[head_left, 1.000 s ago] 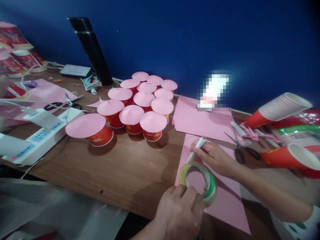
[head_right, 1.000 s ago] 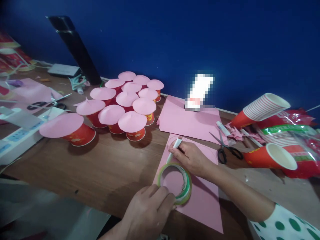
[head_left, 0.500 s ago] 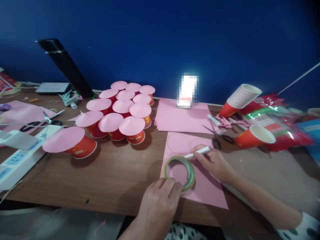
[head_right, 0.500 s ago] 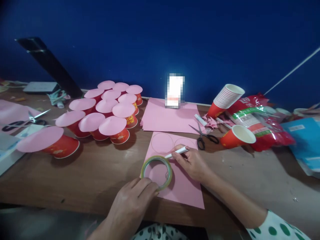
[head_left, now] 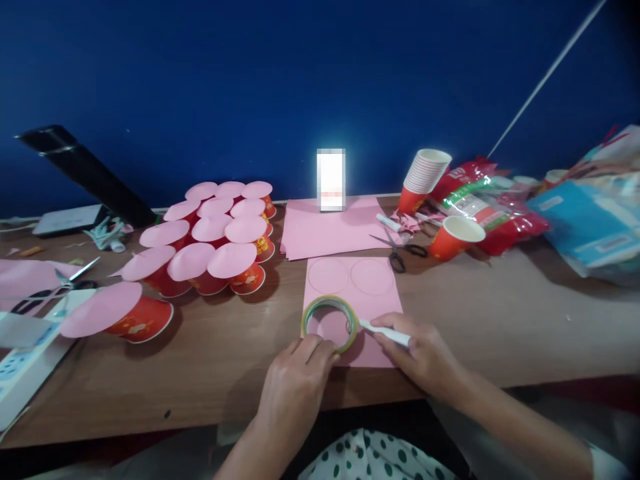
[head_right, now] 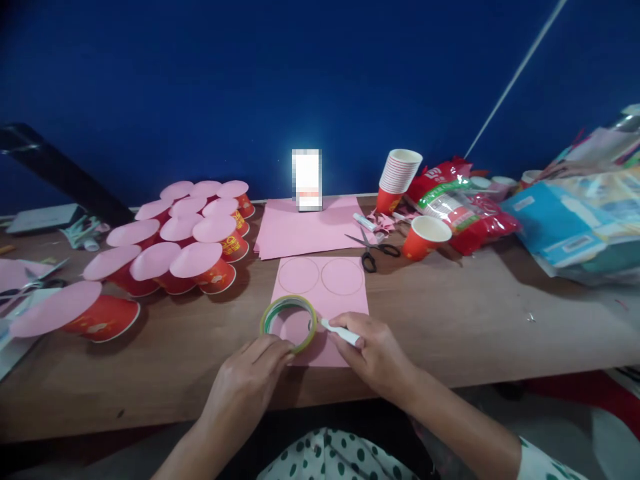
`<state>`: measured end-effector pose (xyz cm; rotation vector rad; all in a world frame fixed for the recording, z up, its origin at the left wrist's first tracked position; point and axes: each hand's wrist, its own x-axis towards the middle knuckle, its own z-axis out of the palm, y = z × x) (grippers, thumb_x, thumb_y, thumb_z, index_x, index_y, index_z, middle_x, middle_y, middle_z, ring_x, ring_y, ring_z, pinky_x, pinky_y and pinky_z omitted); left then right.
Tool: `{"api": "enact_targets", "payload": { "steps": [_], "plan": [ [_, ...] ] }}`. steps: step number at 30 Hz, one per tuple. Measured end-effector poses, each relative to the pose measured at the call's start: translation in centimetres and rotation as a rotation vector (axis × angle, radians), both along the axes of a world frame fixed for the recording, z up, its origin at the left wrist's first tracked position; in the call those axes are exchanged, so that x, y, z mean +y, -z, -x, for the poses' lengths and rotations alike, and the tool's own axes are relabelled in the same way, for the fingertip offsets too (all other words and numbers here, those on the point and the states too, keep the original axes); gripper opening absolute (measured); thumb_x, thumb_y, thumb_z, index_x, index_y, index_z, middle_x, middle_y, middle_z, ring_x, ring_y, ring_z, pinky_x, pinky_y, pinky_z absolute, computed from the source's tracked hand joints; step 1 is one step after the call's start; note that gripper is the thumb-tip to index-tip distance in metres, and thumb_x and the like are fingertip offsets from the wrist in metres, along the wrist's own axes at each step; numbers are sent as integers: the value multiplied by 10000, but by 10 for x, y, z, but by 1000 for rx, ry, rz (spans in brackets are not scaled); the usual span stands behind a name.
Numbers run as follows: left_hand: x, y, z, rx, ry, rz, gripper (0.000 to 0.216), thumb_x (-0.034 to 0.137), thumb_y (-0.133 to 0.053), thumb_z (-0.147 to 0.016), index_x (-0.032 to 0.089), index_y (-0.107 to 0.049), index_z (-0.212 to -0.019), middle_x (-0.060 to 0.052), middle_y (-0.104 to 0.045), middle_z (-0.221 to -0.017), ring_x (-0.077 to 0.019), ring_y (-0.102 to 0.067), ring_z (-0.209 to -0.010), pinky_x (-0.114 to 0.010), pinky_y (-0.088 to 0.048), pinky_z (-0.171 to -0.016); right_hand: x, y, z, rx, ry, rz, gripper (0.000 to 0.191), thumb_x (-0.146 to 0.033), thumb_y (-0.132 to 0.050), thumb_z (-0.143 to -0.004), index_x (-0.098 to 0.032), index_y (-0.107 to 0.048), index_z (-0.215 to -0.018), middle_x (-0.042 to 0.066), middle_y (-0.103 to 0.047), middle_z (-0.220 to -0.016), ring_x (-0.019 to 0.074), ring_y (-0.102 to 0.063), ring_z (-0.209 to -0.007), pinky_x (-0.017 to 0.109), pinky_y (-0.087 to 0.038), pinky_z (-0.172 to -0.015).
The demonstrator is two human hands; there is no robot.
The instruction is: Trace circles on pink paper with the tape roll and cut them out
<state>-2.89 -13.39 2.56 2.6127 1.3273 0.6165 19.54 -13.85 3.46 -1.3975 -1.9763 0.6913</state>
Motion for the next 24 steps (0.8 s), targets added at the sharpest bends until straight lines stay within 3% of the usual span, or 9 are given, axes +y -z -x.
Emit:
{"api": "enact_targets", "payload": {
  "steps": [9, 24],
  "plan": [
    [1, -10, -1, -29, 36, 70, 248, 218, -381, -917, 189, -628, -922, -39, -614, -807, -134, -588, -752, -240, -477, -699, -40, 22, 18, -144, 27, -255, 175, -186, -473, -875, -171, -552, -1030, 96, -643, -869, 219, -599, -821, 353, -490, -737],
    [4, -20, -2, 30, 65, 114, 260, 216, -394, -914, 188, -652, -910, -32, -636, -837, -119, -600, -774, -225, -472, -744, -65, 21, 46, -114, 39, -316, 170, -170, -446, -874, -147, -593, -957, 86, -628, -779, 197, -583, -735, 317, -477, -675]
  ]
}}
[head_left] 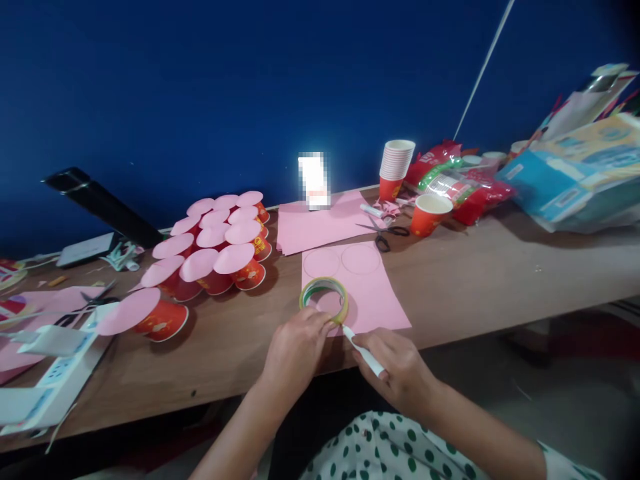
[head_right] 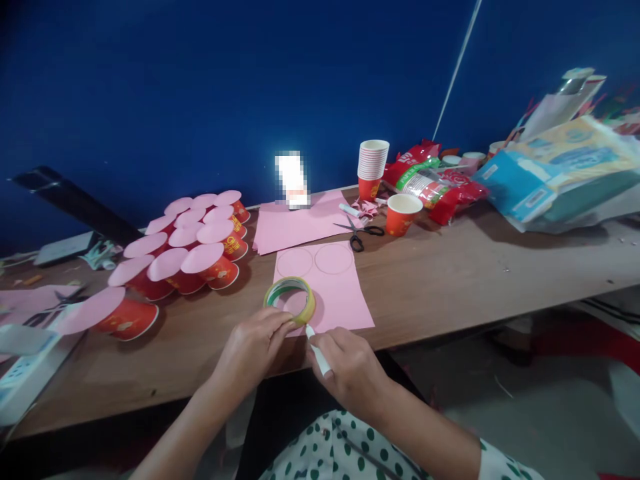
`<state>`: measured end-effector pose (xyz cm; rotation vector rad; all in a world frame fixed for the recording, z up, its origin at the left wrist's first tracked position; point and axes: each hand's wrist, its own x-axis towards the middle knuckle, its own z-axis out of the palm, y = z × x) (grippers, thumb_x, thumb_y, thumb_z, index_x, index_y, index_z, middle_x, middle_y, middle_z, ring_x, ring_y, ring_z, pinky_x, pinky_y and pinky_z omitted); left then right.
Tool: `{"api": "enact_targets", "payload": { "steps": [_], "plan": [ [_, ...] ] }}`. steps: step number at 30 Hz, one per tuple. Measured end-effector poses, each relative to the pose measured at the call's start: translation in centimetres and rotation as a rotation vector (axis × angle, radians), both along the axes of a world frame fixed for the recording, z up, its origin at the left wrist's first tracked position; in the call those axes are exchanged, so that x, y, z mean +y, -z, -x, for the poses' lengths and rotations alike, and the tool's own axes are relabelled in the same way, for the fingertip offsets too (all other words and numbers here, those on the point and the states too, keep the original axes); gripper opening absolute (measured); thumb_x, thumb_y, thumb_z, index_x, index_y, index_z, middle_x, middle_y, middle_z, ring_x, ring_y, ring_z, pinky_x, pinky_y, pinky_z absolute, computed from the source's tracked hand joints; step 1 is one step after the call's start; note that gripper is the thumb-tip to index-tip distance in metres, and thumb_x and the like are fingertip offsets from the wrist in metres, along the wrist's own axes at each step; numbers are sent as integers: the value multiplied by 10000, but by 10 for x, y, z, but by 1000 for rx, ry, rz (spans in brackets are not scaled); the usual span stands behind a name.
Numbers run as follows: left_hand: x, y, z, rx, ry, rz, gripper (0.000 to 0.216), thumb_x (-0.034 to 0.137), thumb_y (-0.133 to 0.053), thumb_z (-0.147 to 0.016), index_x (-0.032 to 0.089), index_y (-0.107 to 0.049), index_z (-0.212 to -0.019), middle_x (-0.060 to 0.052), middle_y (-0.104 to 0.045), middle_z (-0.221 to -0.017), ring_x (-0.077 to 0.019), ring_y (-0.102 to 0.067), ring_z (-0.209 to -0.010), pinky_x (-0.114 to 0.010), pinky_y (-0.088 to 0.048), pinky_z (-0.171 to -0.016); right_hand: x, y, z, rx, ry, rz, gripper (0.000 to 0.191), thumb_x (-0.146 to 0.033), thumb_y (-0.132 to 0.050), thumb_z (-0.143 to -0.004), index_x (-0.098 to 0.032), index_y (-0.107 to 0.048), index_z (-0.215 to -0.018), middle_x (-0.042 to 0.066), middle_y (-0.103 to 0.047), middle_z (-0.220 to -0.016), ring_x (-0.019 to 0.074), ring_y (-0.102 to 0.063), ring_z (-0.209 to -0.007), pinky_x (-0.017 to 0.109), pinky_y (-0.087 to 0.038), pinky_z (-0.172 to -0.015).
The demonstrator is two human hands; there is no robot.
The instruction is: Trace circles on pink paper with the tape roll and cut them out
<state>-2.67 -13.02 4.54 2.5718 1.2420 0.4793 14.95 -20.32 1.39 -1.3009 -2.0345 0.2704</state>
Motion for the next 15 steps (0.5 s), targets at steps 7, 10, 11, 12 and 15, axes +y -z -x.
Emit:
{"api": "enact_targets", "payload": {
  "steps": [7, 10, 11, 12, 15],
  "plan": [
    [0, 1, 0, -10, -9, 46, 257, 215, -397, -911, 185, -649, -877, -31, -627, -833, -122, -595, -777, -226, -464, -739, 1, 7, 2, 80, -8, 14, 186, -177, -474, -867, -159, -590, -1012, 75, -637, -798, 186, -592, -737, 315, -486, -682],
    [-1, 2, 0, 11, -19, 61, 251, 223, -395, -911, 191, -642, -885, -32, -627, -859, -125, -594, -802, -230, -455, -765, -1, 10, -2, 174, -31, -8, 195, -149, -499, -851, -178, -571, -1029, 55, -645, -829, 170, -601, -755, 298, -486, -701],
    [-1, 2, 0, 27, -25, 63, 254, 227, -389, -914, 194, -640, -892, -32, -628, -869, -126, -593, -810, -231, -452, -771, -1, 9, -5, 204, -25, -29, 192, -134, -509, -841, -182, -567, -1018, 50, -646, -835, 164, -605, -759, 290, -486, -706],
    [-1, 2, 0, 47, -33, 63, 256, 234, -383, -916, 199, -637, -901, -32, -627, -879, -128, -593, -819, -232, -448, -773, -1, 7, -9, 232, -9, -55, 186, -121, -522, -829, -184, -564, -999, 45, -646, -835, 160, -608, -762, 282, -486, -708],
    [-3, 0, -2, 144, -71, 56, 251, 266, -379, -916, 215, -625, -907, -29, -622, -892, -139, -595, -824, -232, -443, -729, 3, -7, -23, 274, 79, -101, 163, -117, -560, -804, -189, -570, -951, 40, -651, -838, 159, -620, -775, 264, -486, -709]
  ]
}}
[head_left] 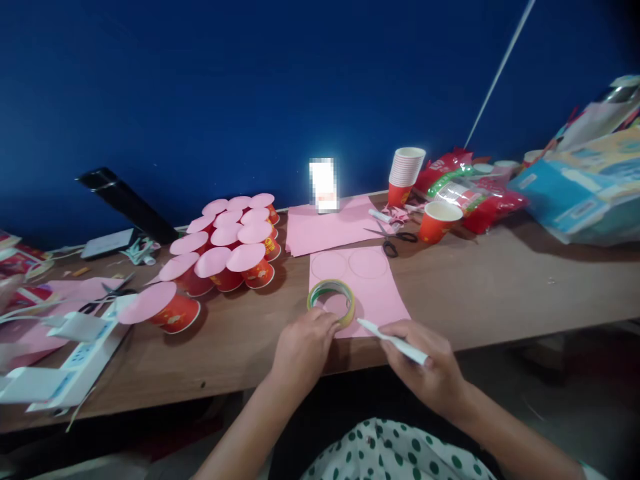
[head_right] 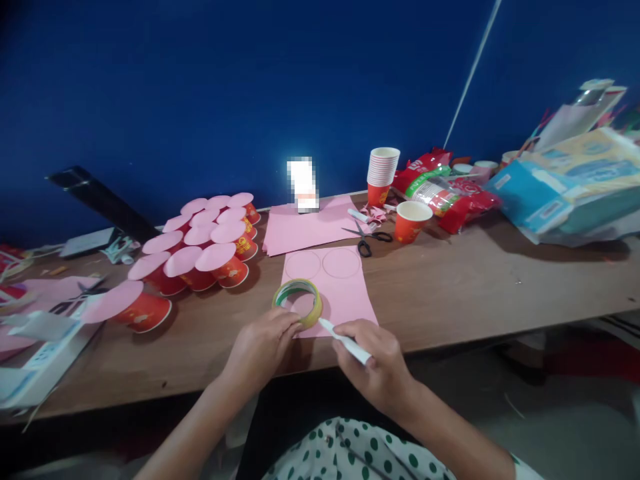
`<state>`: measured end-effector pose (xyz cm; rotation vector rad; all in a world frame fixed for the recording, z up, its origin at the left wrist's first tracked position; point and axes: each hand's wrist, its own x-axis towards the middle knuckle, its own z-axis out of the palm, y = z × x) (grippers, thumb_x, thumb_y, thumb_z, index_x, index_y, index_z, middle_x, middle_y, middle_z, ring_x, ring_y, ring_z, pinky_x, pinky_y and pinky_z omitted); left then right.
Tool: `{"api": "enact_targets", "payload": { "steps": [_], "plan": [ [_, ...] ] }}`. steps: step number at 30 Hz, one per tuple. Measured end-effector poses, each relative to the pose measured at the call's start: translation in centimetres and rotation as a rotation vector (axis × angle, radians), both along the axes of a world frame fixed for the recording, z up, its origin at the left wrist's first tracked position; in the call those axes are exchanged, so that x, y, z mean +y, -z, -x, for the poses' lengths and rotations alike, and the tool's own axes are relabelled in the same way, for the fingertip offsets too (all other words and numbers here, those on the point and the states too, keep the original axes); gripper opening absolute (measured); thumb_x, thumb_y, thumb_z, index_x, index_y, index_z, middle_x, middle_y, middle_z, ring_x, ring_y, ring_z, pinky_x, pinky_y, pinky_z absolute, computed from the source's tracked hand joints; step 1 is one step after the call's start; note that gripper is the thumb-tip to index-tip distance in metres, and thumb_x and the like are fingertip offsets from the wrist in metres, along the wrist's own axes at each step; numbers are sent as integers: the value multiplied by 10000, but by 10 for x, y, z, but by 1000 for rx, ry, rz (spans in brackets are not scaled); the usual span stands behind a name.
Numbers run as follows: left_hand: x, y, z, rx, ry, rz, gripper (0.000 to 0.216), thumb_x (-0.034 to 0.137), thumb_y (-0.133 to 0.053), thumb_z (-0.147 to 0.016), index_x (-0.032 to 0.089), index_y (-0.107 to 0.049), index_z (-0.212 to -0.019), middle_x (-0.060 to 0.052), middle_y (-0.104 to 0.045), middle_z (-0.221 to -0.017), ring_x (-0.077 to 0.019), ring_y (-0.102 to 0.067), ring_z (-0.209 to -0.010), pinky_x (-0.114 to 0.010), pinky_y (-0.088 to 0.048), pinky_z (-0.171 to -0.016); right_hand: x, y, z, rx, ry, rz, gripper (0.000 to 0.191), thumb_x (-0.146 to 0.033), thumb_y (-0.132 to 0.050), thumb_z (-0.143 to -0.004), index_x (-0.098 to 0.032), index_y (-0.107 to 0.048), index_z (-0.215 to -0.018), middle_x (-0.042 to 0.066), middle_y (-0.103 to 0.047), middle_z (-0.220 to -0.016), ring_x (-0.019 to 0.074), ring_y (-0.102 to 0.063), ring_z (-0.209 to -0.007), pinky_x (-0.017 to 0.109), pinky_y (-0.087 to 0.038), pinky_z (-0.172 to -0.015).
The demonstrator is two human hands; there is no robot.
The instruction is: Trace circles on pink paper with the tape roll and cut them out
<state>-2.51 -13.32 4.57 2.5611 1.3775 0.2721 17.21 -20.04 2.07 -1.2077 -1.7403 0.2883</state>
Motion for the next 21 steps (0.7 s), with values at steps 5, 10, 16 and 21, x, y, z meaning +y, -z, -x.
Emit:
{"api": "enact_targets", "payload": {
  "steps": [5, 10, 16, 21],
  "plan": [
    [-5, -5, -2, 140, -74, -5, 219, 232, -371, -902, 229, -585, -855, -8, -614, -846, -151, -601, -716, -227, -397, -551, 28, -37, -15, 23, 93, 76, 104, -230, -584, -819, -203, -621, -912, 32, -663, -838, 159, -620, -718, 244, -477, -636],
    [-9, -9, -6, 124, -112, 56, 168, 200, -400, -875, 220, -567, -888, -12, -623, -875, -161, -617, -662, -230, -397, -501, 76, -73, 5, 8, -91, 184, 175, -330, -504, -877, -192, -603, -916, 8, -617, -714, 137, -564, -598, 226, -428, -525],
    [-10, 1, -11, 63, -144, 116, 251, 183, -404, -875, 196, -593, -1040, -81, -636, -916, -185, -634, -670, -263, -458, -505, 128, -95, 69, -437, -567, 282, 253, -347, -392, -920, -191, -546, -794, 12, -604, -708, 149, -554, -634, 255, -411, -606],
    [-10, 12, -11, -61, -140, 44, 280, 177, -416, -872, 180, -612, -1072, -127, -614, -1046, -236, -610, -907, -246, -476, -509, 157, -86, 106, -789, -720, 322, 340, -395, -336, -933, -173, -556, -798, 52, -614, -762, 170, -555, -673, 274, -404, -626]
  ]
}}
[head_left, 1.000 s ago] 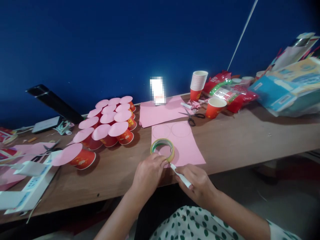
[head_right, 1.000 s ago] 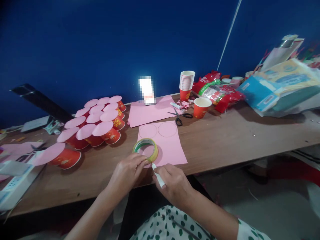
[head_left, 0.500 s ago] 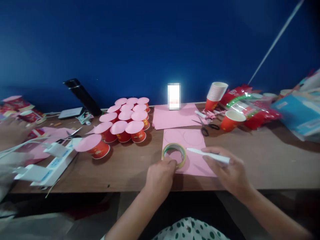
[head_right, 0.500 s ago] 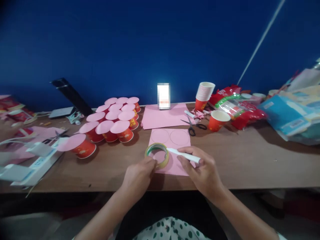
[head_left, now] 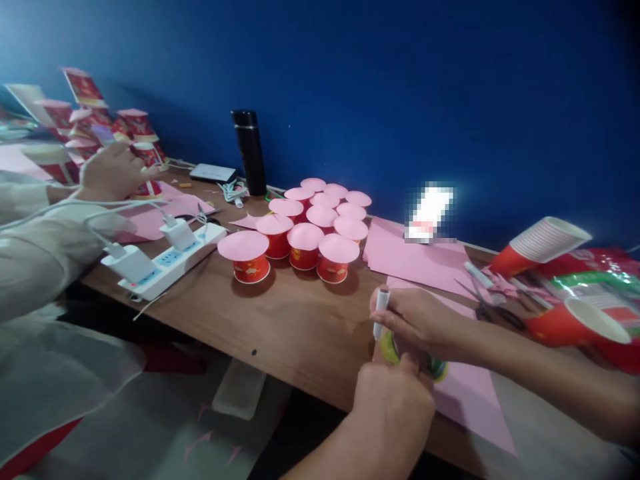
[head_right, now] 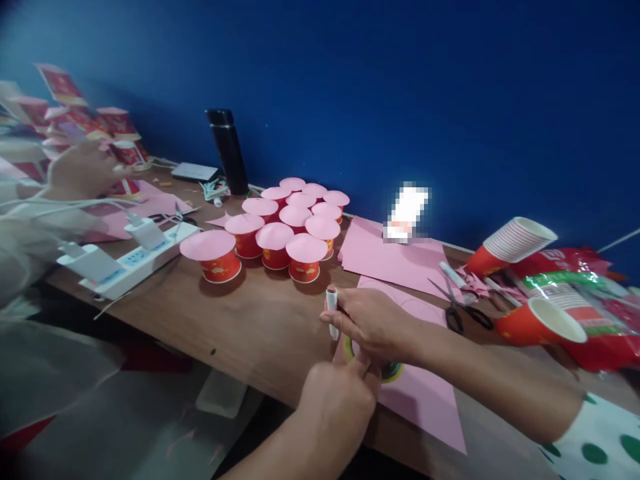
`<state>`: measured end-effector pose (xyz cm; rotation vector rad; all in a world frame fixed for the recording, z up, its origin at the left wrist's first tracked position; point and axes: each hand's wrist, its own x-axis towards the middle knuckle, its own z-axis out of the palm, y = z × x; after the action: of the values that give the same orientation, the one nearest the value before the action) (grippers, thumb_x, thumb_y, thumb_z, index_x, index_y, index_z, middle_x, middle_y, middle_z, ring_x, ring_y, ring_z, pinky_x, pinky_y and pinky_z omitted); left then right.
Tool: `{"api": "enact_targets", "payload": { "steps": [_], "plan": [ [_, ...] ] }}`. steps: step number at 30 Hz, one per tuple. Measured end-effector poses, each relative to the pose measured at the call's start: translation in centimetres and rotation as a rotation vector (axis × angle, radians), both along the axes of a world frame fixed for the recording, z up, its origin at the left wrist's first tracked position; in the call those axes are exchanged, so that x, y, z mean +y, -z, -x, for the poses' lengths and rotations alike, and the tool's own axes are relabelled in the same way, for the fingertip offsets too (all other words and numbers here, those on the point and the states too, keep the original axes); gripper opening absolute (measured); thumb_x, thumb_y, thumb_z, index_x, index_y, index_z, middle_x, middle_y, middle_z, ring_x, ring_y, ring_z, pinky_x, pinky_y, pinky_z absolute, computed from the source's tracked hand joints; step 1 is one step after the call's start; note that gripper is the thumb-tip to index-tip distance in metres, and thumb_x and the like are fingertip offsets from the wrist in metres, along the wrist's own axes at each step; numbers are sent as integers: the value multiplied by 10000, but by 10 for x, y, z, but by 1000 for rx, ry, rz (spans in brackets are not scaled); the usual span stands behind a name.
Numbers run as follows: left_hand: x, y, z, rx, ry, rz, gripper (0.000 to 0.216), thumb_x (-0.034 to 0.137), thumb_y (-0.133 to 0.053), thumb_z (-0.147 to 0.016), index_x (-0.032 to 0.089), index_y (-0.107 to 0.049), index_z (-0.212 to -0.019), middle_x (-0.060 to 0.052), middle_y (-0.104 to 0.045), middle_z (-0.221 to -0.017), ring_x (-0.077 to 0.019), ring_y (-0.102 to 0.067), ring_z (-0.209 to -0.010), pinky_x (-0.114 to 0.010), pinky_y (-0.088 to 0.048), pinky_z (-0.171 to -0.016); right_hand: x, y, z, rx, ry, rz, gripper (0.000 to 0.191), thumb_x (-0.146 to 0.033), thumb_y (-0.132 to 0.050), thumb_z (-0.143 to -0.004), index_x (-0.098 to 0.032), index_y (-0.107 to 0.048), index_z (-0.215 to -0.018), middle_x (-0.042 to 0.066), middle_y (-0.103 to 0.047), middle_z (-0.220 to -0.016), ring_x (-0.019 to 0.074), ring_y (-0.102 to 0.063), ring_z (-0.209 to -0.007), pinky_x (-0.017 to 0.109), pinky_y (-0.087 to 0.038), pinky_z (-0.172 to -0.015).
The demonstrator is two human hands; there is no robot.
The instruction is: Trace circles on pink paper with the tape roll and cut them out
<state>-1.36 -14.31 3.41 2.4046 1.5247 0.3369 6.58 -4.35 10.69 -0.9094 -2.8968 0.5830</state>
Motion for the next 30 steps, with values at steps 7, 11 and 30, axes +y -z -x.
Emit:
{"api": "enact_targets", "payload": {
  "steps": [7, 11, 30],
  "plan": [
    [0, 8, -4, -99, 6, -72, 246, 198, -428, -861, 142, -667, -879, -115, -639, -906, -273, -617, -863, -301, -508, -531, 10, 6, 21, -230, -113, 85, 357, -405, -336, -935, -167, -591, -861, 60, -634, -770, 168, -586, -652, 250, -399, -577],
    [0, 11, -6, -117, -33, -112, 226, 193, -461, -835, 140, -677, -876, -111, -645, -908, -277, -631, -802, -348, -524, -564, 7, 4, 24, -290, -176, 116, 316, -390, -357, -931, -181, -591, -889, 50, -647, -757, 171, -604, -671, 239, -401, -579],
    [3, 3, 0, -68, 52, 6, 218, 156, -433, -841, 103, -621, -938, -114, -609, -811, -245, -630, -712, -305, -500, -503, 19, 23, 20, -302, -174, 1, 308, -394, -395, -918, -179, -599, -837, 41, -649, -711, 163, -587, -609, 240, -344, -524]
  ]
}}
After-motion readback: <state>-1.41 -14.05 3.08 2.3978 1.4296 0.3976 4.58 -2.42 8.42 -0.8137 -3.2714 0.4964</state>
